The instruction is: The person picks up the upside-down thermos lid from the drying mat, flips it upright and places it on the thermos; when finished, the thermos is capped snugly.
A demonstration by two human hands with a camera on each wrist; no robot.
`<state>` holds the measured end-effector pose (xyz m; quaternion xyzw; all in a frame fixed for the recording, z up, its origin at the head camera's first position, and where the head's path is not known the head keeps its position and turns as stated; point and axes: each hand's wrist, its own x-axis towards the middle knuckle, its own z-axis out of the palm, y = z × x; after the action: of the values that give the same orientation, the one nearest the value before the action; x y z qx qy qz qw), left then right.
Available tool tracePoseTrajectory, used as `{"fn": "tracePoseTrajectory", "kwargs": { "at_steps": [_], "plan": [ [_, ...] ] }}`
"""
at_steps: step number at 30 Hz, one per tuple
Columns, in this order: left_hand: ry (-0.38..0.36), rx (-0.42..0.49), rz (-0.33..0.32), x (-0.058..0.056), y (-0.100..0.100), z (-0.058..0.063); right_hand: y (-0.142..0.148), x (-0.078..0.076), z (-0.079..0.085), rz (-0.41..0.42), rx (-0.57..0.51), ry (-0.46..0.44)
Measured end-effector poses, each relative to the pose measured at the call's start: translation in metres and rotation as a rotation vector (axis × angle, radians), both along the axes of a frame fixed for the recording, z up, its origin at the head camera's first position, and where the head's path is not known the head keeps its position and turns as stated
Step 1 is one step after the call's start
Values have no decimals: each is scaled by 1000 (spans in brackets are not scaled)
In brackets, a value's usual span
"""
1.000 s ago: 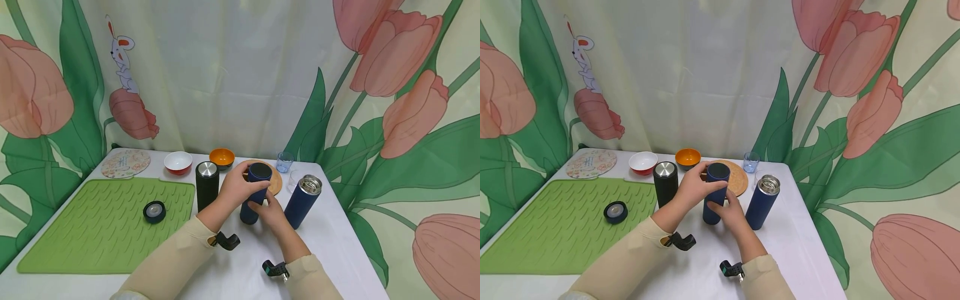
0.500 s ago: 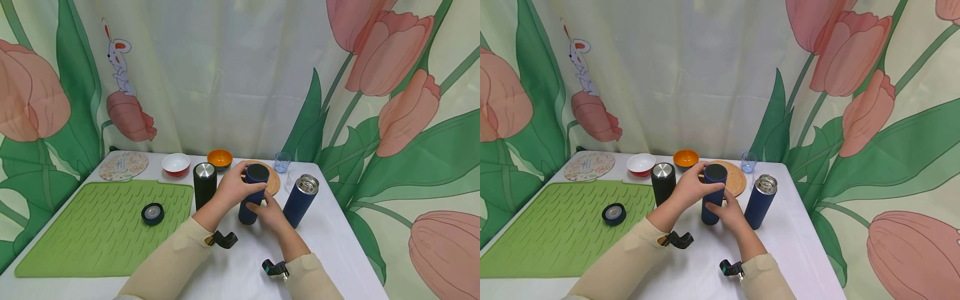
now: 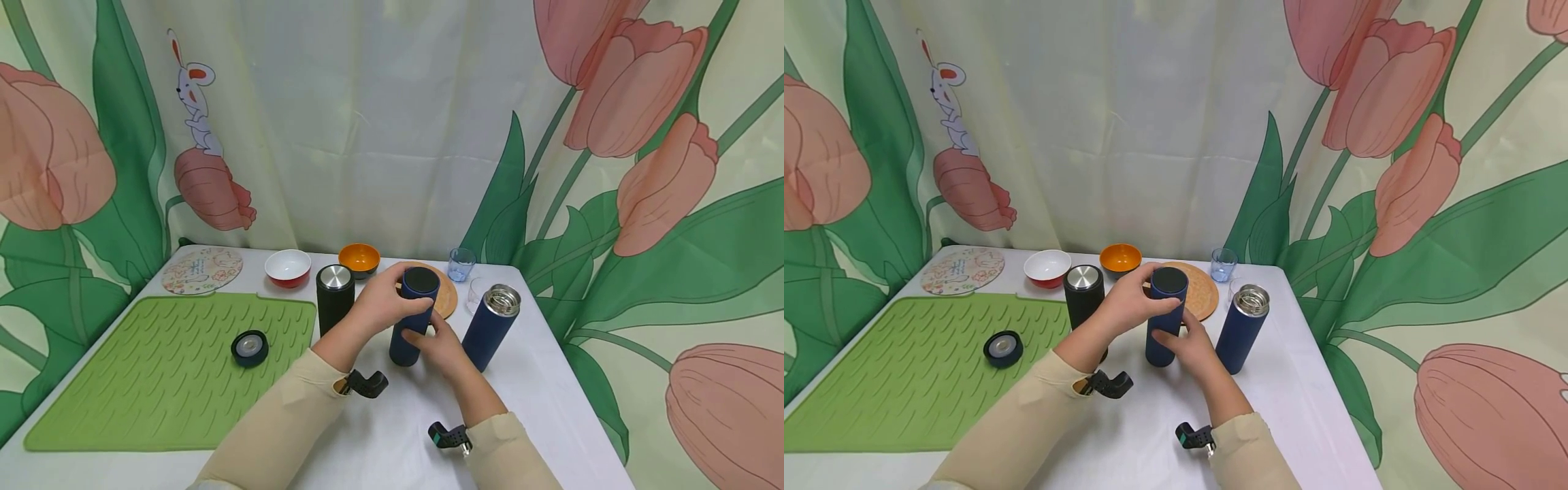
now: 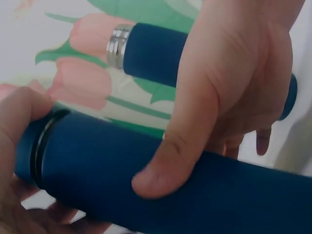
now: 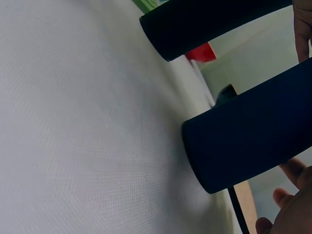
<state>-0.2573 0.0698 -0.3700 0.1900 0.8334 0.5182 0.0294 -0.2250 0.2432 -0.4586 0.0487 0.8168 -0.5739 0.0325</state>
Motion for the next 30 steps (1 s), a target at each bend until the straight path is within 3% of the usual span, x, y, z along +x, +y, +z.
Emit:
{"fn": "tracePoseTrajectory", "kwargs": {
  "at_steps": [10, 17, 22, 30],
  "plan": [
    [71, 31, 169, 13, 19, -7, 1, 0, -1, 1, -9, 6],
    [168, -48, 266, 19, 26, -12, 0, 0, -2, -11, 0, 20],
    [168, -49, 249, 19, 23, -10, -2, 0, -4, -16, -7, 11],
    [129, -110, 171, 14, 16, 6, -1, -3, -2, 8, 0, 12]
  ]
}}
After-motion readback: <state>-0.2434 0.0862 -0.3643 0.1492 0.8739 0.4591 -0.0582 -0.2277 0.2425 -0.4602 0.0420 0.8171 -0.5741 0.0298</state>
